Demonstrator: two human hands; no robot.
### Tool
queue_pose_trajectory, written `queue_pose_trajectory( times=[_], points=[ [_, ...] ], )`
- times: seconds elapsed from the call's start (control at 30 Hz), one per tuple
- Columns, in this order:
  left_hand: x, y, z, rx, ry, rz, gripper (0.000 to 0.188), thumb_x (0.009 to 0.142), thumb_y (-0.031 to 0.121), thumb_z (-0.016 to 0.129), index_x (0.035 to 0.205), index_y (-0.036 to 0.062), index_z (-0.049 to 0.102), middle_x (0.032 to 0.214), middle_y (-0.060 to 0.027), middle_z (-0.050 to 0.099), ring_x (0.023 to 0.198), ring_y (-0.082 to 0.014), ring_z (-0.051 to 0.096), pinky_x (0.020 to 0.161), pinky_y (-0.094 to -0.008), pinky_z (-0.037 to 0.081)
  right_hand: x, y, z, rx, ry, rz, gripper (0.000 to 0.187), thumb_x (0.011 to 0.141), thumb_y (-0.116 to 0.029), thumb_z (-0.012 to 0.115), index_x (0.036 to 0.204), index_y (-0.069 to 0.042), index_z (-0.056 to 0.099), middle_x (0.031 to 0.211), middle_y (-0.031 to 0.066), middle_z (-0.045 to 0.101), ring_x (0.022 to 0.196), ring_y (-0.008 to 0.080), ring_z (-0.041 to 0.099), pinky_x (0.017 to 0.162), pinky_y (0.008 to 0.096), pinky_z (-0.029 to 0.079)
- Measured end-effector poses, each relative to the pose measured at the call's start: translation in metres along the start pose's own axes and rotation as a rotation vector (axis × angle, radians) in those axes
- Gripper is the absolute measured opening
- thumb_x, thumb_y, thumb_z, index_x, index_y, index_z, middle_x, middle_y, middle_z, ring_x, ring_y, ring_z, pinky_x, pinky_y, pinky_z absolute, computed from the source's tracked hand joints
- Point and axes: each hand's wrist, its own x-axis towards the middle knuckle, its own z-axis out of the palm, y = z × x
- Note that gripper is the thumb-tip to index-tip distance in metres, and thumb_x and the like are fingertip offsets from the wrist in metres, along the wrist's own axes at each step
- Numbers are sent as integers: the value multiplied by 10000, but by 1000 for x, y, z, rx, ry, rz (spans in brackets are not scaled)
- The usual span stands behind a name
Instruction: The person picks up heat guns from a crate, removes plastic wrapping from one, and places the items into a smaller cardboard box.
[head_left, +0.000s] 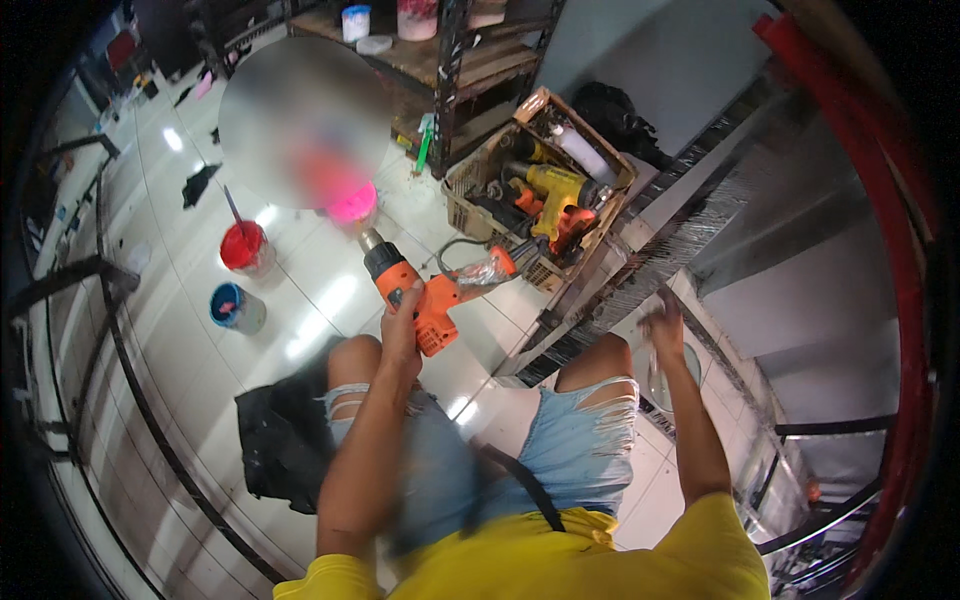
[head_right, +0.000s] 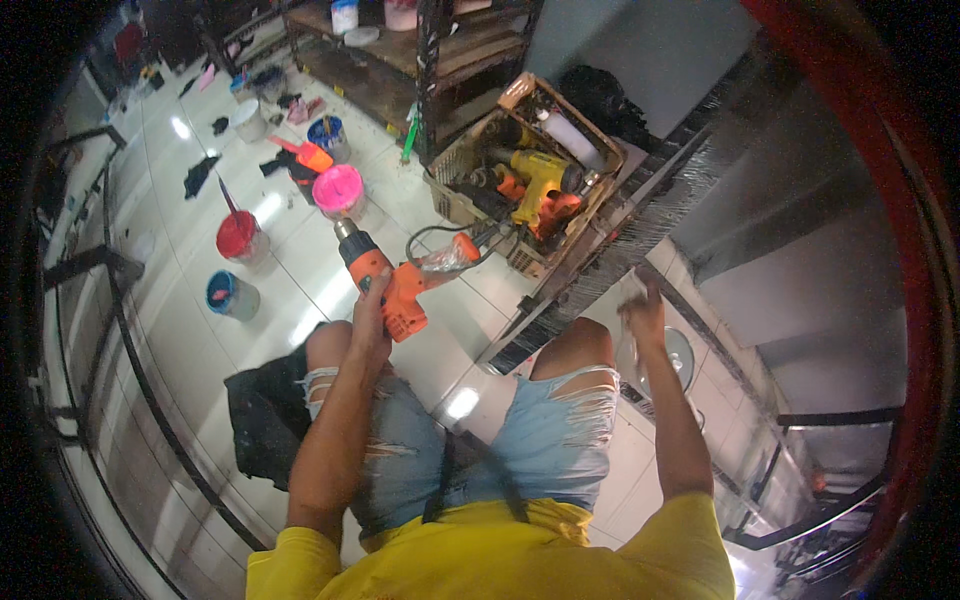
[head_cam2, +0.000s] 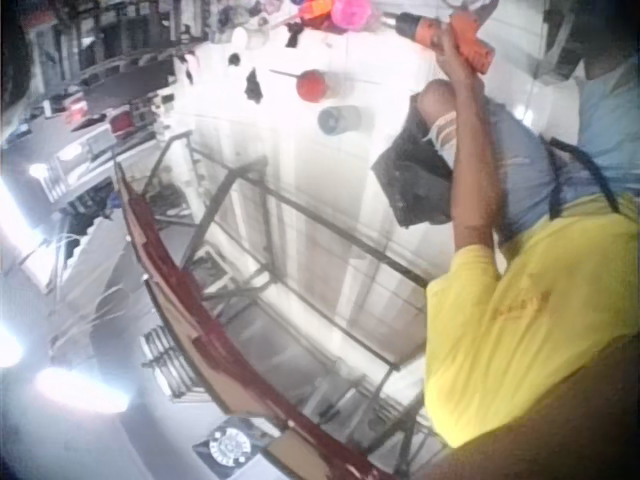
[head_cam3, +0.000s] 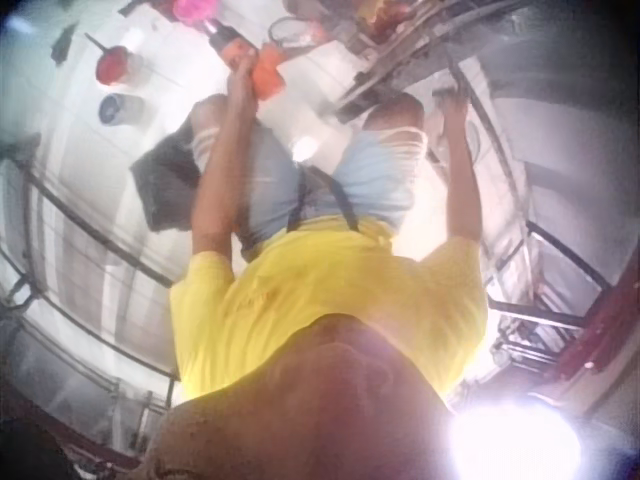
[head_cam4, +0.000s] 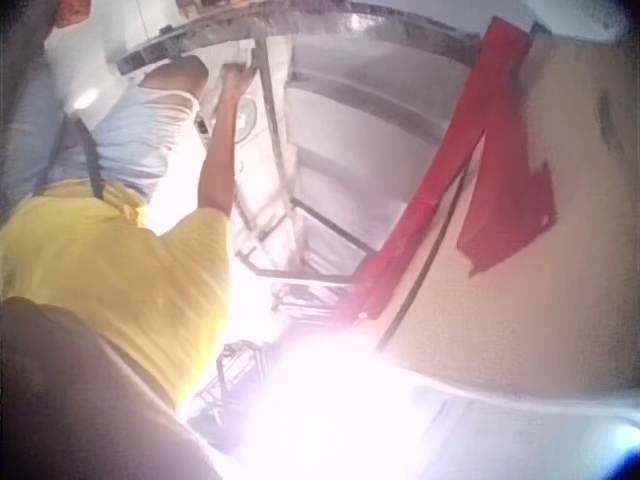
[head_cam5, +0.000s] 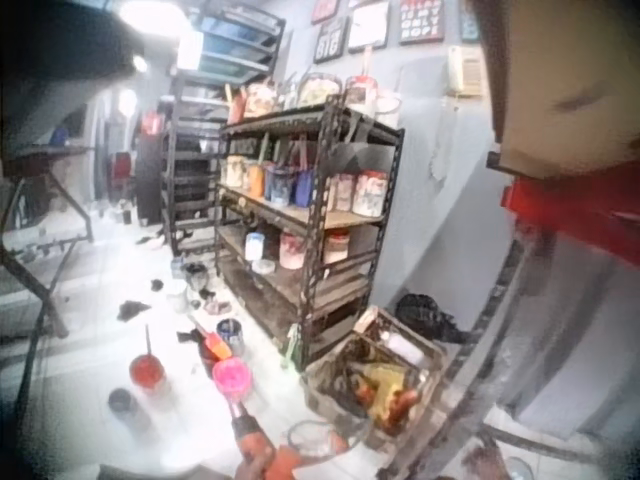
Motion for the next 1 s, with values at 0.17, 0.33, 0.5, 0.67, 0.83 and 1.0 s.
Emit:
queue_pose_trajectory(
  times=[0.17, 0.33, 0.5, 0.67, 0.83, 1.0],
  points=[
    [-9, -20, 37, -63, 75, -152, 442, 869, 392, 642, 1130, 63, 504, 977, -37, 601, 838, -158, 625, 746, -331, 542, 200, 63, -32, -280, 98, -799, 441, 879, -118, 533, 1300, -3, 468, 1213, 172, 536, 1036, 267, 555, 942, 374, 416],
    [-23, -3, 34, -61, 165, -145, 398, 852, 365, 670, 1071, 66, 525, 927, -41, 599, 775, -139, 617, 696, -312, 551, 308, -51, 20, -224, 84, -435, 374, 838, -113, 540, 1190, 11, 561, 924, 134, 627, 728, 189, 609, 607, 294, 481],
    [-29, -8, 36, 0, 171, -191, 389, 854, 349, 671, 1067, 56, 528, 941, -46, 606, 794, -141, 620, 718, -312, 547, 375, -54, -35, -520, 33, -440, 473, 807, -196, 569, 1236, 1, 555, 1028, 175, 647, 911, 262, 619, 772, 365, 486],
    [-45, -19, 20, -4, 221, -193, 366, 853, 313, 679, 1060, 51, 529, 942, -44, 609, 823, -141, 623, 755, -305, 537, 363, -101, -2, -426, 20, -178, 500, 807, -215, 581, 1252, 11, 556, 1146, 180, 619, 1046, 273, 587, 890, 350, 446],
    [-47, -17, 21, 12, 190, -214, 360, 849, 298, 687, 1055, 55, 521, 931, -46, 609, 818, -139, 626, 740, -315, 545, 353, -85, 6, -357, 17, -265, 505, 804, -277, 638, 1216, 9, 577, 1136, 199, 618, 1087, 303, 570, 924, 360, 429],
    [-38, -13, 19, 17, 164, -194, 372, 847, 308, 684, 1057, 52, 513, 939, -50, 606, 816, -144, 630, 740, -318, 549, 290, -47, 33, -307, 303, -632, 486, 812, -251, 686, 1206, -2, 549, 1059, 212, 637, 999, 343, 611, 925, 403, 436]
  ],
)
